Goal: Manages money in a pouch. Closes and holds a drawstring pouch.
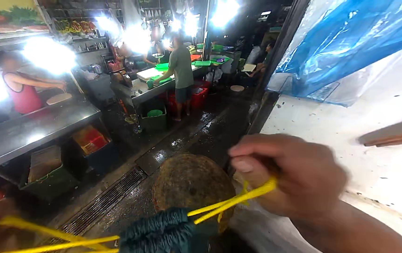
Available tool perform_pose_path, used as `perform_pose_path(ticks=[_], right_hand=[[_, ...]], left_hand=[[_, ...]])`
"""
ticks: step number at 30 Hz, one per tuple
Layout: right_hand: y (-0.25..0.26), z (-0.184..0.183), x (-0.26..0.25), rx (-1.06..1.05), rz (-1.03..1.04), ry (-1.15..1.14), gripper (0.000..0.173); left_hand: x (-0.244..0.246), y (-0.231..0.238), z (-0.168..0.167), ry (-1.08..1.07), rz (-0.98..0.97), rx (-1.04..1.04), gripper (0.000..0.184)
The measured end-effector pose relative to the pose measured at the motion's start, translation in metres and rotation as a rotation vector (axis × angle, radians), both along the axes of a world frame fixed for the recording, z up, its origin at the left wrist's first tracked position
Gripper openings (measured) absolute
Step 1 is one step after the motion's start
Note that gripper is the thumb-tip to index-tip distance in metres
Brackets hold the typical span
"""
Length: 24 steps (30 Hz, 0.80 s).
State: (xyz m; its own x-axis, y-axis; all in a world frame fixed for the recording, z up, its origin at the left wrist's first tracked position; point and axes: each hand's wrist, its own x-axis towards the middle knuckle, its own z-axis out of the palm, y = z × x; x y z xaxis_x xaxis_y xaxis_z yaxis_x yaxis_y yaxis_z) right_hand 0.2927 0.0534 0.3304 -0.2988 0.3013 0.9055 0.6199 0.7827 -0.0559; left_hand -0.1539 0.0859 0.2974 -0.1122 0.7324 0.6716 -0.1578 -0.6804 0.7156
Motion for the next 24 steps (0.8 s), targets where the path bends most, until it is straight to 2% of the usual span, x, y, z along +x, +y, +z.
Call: perform_pose_path(ticks=[2, 4, 7, 10, 12, 15, 18, 24], right_hand=[[0.019, 0.004, -0.024, 0.11, 0.049, -0.134, 0.021], [0.038, 0.003, -0.048, 0.174, 0.167, -0.256, 0.014], [0.058, 0.003, -0.073, 0.233, 0.283, -0.399, 0.036], [0.068, 0.002, -0.08, 0.287, 0.258, -0.402, 0.037], [0.069, 0.002, -0.08, 0.307, 0.26, -0.343, 0.027], [0.065, 0.002, -0.079, 0.3, 0.236, -0.306, 0.012], [0.065, -0.003, -0.075, 0.263, 0.188, -0.302, 0.011], [0.078, -0.013, -0.065, 0.127, 0.143, -0.283, 0.015]], left_hand=[[0.043, 0.017, 0.02, 0.135, -0.119, -0.052, 0.04], [0.089, 0.026, 0.042, 0.36, -0.114, -0.067, 0.052], [0.142, 0.045, 0.068, 0.578, -0.164, -0.016, 0.057], [0.175, 0.055, 0.082, 0.637, -0.264, 0.0, 0.055], [0.19, 0.056, 0.087, 0.707, -0.284, -0.003, 0.048], [0.21, 0.061, 0.093, 0.844, -0.312, -0.061, 0.024], [0.221, 0.079, 0.092, 0.879, -0.381, -0.117, 0.021], [0.224, 0.1, 0.079, 0.754, -0.384, -0.129, 0.023]])
